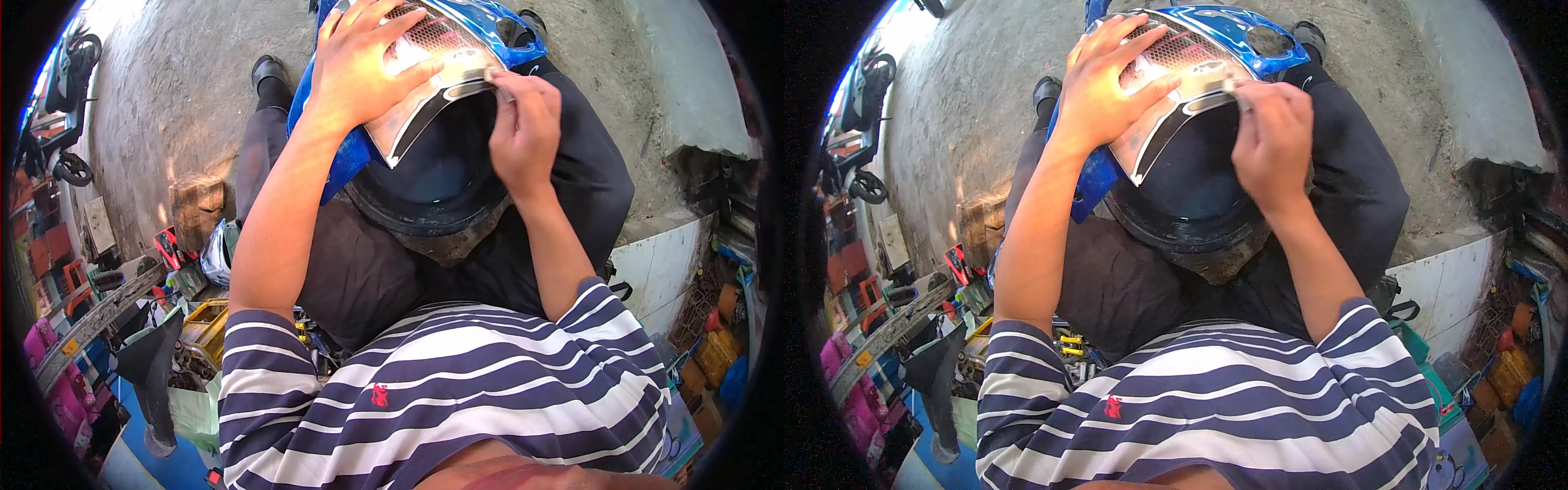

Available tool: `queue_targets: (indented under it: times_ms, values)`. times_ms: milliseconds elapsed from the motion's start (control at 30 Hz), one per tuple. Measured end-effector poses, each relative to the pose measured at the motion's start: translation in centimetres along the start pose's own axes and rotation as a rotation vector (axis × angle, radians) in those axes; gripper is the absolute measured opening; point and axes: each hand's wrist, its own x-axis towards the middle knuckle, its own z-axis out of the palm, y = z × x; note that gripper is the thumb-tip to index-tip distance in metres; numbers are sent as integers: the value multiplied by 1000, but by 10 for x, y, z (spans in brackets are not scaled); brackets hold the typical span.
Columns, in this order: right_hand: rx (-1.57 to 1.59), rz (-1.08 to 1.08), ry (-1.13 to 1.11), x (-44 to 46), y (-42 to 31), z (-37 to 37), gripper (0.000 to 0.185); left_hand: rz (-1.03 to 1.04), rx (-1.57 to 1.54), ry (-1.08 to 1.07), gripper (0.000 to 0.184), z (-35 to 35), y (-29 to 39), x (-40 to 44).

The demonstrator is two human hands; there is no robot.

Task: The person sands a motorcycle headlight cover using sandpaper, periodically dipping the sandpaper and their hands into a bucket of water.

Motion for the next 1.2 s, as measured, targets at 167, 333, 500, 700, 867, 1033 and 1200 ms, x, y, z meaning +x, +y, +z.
queue_targets:
  times_ms: [167,333,500,700,867,1033,1200]
  values:
    - [1,-76,-77,-11,-21,7,33,-4,1,-9,68,0,1,2]
    - [47,-61,-36,-7,-2,1,33,8,29,7,68,2,0,1]
    - [65,-88,-71,-13,-23,8,38,9,8,12,68,3,0,3]
    - [131,-66,-49,-10,-12,5,34,6,28,17,68,4,2,0]
    - [-12,-28,-3,-6,-6,2,27,-4,18,24,69,3,1,1]
    - [103,-124,-87,-8,-28,6,34,15,42,19,70,3,1,2]
    - [19,33,32,-2,0,-1,20,11,39,34,70,4,4,0]
